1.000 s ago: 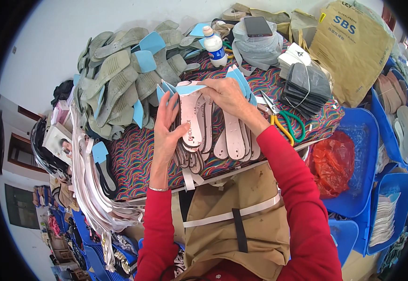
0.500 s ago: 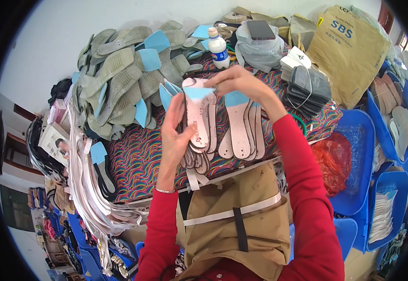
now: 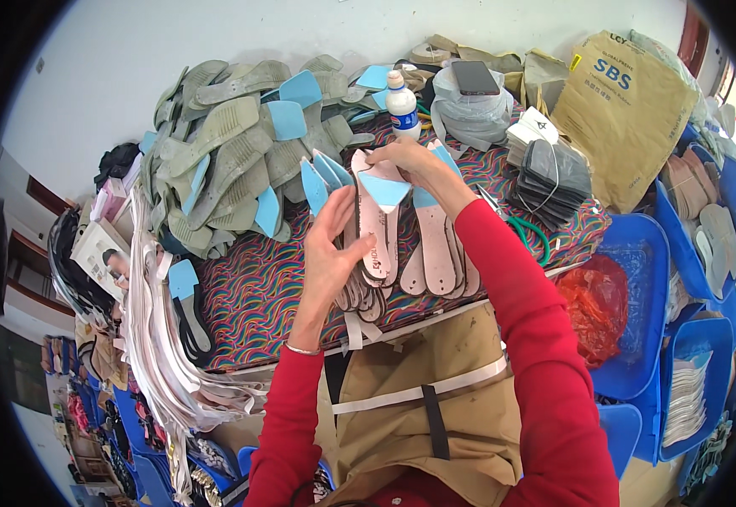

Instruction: Applying adhesive strips and assembling shoe insoles and soles at a workbench.

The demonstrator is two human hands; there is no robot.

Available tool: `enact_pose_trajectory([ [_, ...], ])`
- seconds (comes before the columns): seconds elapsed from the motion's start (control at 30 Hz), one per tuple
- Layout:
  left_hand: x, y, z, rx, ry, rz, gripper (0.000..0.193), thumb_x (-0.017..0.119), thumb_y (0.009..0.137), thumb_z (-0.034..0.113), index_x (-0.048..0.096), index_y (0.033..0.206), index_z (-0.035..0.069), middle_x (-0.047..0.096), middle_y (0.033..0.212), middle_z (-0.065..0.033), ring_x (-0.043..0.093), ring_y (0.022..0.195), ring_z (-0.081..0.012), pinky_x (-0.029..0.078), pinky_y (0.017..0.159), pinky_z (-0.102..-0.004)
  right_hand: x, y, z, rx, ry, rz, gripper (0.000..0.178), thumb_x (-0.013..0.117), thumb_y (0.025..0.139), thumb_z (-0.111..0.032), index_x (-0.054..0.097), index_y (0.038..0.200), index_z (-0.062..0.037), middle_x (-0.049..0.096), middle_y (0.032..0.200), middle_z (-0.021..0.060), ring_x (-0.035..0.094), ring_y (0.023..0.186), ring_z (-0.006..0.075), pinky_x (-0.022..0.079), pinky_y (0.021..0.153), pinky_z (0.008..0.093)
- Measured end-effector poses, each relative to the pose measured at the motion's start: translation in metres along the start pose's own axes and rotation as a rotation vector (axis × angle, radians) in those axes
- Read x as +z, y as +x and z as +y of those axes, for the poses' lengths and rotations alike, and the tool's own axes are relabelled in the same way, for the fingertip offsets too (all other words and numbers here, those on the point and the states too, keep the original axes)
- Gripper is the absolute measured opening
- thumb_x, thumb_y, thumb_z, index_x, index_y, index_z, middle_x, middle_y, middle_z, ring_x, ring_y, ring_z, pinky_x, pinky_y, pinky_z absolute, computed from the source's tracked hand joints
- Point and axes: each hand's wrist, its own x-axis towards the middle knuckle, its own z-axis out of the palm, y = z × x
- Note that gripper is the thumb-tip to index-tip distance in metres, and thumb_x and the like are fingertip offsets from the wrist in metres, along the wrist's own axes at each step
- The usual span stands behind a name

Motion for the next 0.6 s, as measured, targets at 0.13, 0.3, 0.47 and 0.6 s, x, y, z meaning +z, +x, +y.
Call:
enact_pose_trajectory([
  [0.13, -0.006, 0.031, 0.011, -0.238, 0.260, 0.035, 0.051, 0.063, 0.082, 0.007, 0.054, 0.132, 0.004, 0.070, 0.110, -0.0127, 0.062, 0.099, -0.0270, 0.035, 0.101, -0.0457, 0.001, -0.006, -0.004, -0.050, 0.061, -0.021, 0.047, 0.069, 0.076, -0.019, 0.057, 0.111, 0.0097, 0.062, 0.086, 0.0133, 0.061, 0.072, 0.0192, 0.049, 0.061, 0.0281],
  [0.3, 0.012, 0.085, -0.007, -0.064, 0.683, 0.143, 0.038, 0.057, 0.089, 0.019, 0.058, 0.124, 0.004, 0.072, 0.093, -0.0088, 0.065, 0.078, -0.0254, 0.041, 0.086, -0.0348, 0.021, -0.030, 0.002, -0.350, 0.108, 0.083, 0.067, 0.066, 0.076, -0.015, 0.043, 0.132, 0.0145, 0.061, 0.098, 0.0173, 0.060, 0.078, 0.0192, 0.049, 0.069, 0.0267],
  [0.47, 0.016, 0.084, -0.035, 0.003, 0.421, 0.160, 0.037, 0.057, 0.088, 0.019, 0.059, 0.123, 0.007, 0.073, 0.090, -0.0079, 0.065, 0.078, -0.0265, 0.041, 0.085, -0.0361, 0.014, -0.037, 0.012, -0.335, 0.260, 0.042, 0.071, 0.066, 0.077, -0.013, 0.040, 0.141, 0.0045, 0.062, 0.098, 0.0140, 0.057, 0.079, 0.0159, 0.044, 0.067, 0.0223],
  [0.6, 0.009, 0.086, -0.045, -0.105, 0.225, 0.150, 0.038, 0.057, 0.087, 0.017, 0.059, 0.124, 0.009, 0.073, 0.090, -0.0067, 0.065, 0.079, -0.0252, 0.040, 0.087, -0.0358, 0.008, -0.040, 0.007, -0.425, 0.167, 0.011, 0.073, 0.065, 0.077, -0.008, 0.036, 0.143, 0.0033, 0.062, 0.098, 0.0143, 0.058, 0.080, 0.0161, 0.044, 0.069, 0.0219],
])
